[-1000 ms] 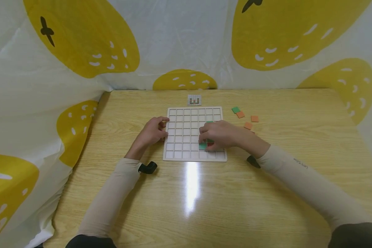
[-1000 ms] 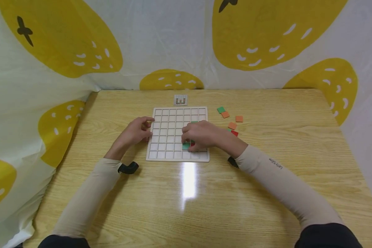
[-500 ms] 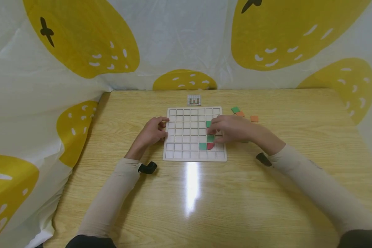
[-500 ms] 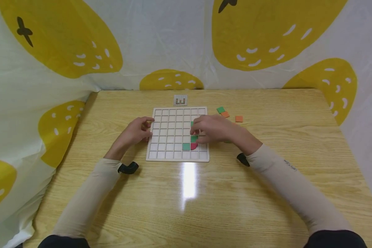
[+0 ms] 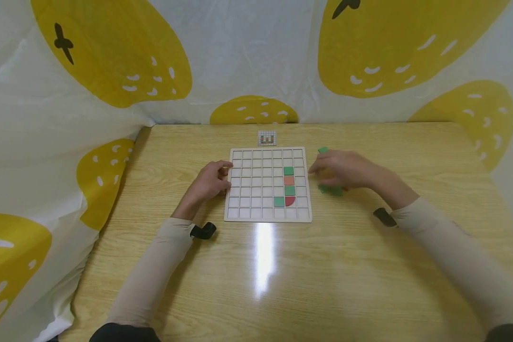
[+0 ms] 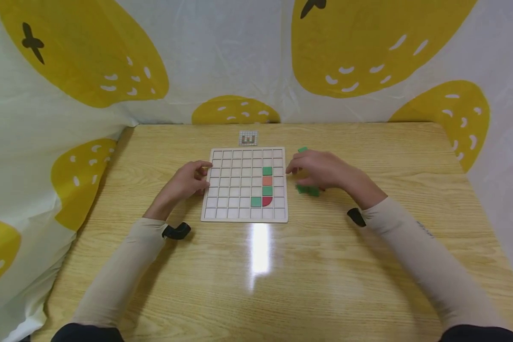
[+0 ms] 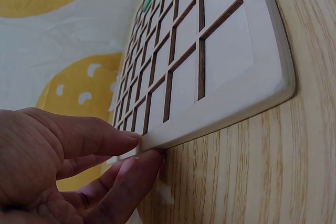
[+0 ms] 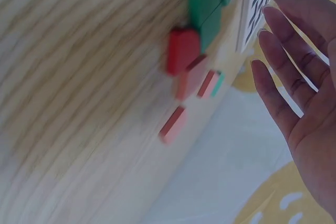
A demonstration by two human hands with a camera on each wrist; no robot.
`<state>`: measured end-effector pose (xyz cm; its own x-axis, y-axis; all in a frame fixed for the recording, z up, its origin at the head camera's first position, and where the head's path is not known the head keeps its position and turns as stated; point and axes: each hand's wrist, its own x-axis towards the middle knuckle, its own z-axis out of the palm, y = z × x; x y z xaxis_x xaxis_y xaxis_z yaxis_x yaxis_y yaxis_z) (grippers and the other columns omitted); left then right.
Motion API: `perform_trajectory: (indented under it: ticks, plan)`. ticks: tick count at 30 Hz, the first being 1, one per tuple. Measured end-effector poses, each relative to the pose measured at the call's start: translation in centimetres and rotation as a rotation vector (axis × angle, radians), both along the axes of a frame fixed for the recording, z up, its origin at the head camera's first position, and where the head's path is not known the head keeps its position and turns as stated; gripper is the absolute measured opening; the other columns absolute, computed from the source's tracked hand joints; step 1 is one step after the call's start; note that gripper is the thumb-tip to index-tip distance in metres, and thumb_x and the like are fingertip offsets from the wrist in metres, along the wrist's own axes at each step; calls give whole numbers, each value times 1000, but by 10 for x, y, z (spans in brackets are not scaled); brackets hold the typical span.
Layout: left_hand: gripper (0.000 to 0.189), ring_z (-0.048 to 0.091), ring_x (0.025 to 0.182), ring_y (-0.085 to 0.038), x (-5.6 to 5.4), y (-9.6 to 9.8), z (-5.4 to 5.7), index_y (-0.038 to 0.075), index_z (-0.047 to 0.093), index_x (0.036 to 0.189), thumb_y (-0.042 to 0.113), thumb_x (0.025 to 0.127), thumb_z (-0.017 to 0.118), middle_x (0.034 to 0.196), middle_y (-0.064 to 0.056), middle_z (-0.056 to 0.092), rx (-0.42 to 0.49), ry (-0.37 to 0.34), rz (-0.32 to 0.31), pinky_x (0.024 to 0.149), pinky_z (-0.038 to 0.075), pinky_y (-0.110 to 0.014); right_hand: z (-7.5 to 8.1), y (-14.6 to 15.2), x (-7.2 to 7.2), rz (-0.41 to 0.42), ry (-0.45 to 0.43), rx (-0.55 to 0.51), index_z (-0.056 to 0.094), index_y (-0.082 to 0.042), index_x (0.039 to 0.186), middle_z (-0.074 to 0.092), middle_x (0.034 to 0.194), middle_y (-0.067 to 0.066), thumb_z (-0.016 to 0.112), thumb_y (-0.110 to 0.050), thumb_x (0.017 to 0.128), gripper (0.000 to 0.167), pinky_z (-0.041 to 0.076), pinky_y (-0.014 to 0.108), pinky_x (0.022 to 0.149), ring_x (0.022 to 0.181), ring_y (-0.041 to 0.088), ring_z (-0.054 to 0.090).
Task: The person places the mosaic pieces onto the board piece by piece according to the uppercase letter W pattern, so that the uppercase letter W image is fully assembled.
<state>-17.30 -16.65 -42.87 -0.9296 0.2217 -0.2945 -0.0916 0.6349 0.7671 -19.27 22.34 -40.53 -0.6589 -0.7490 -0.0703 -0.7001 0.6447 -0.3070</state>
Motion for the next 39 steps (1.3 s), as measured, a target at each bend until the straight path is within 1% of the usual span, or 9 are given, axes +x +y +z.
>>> perform_trajectory:
  ticks: [4,6,11,15,19,27,30,34,39]
  plan:
    - [59,53,94,-27,0,0,1,5,51,146,-4,91,67,118,-17,50,2,-1,3,67,56,-33,-3,12,-5,-36,0,17,75,-14,112,71,117,2,81,-19,86,27,54,51,94,120,30,61]
    - [59,53,93,-27,0,0,1,5,51,146,-5,91,67,118,-17,49,4,-3,3,67,56,-33,-4,18,-7,-45,1,15,75,-13,111,70,116,4,82,-16,85,27,54,51,94,116,29,62]
    - [59,53,91,-26,1,0,1,3,50,146,-7,90,66,116,-18,49,18,1,-5,68,56,-35,-4,32,-12,-64,13,12,76,-16,108,69,109,1,80,-12,84,25,55,46,85,106,25,63]
    - [59,54,89,-26,1,0,1,2,50,146,-8,90,65,116,-19,50,23,7,-14,68,57,-36,-2,41,-15,-81,-6,19,75,-17,109,65,102,-3,78,-13,86,24,53,42,78,95,19,60]
    - [59,53,90,-26,1,0,1,2,50,146,-7,90,65,116,-19,50,21,6,-15,68,56,-35,-2,47,-16,-82,-22,24,75,-16,110,65,101,-2,80,-15,87,23,53,42,77,93,19,60]
    - [58,53,92,-26,0,-1,0,3,50,146,-6,91,65,117,-18,50,6,11,-18,67,55,-32,-6,52,-14,-45,-37,32,77,-17,102,67,103,-1,78,-3,84,22,54,43,80,94,21,60]
    - [59,53,92,-26,0,-1,-1,3,50,146,-6,91,65,117,-18,50,5,15,-20,68,56,-33,-7,51,-13,-50,-11,35,76,-18,100,65,100,-3,79,-5,84,21,53,41,76,92,18,59]
    - [59,53,92,-26,1,-1,0,3,49,147,-6,91,65,117,-18,49,8,14,-21,69,56,-35,-6,46,-11,-81,39,34,74,-20,94,60,87,-7,80,-13,85,14,49,34,64,81,13,55]
    - [59,53,93,-26,2,-1,1,2,49,147,-7,91,65,118,-19,49,16,8,-17,70,57,-36,-7,42,-11,-109,83,59,74,-22,96,57,80,-8,80,-20,86,11,46,33,56,75,11,53]
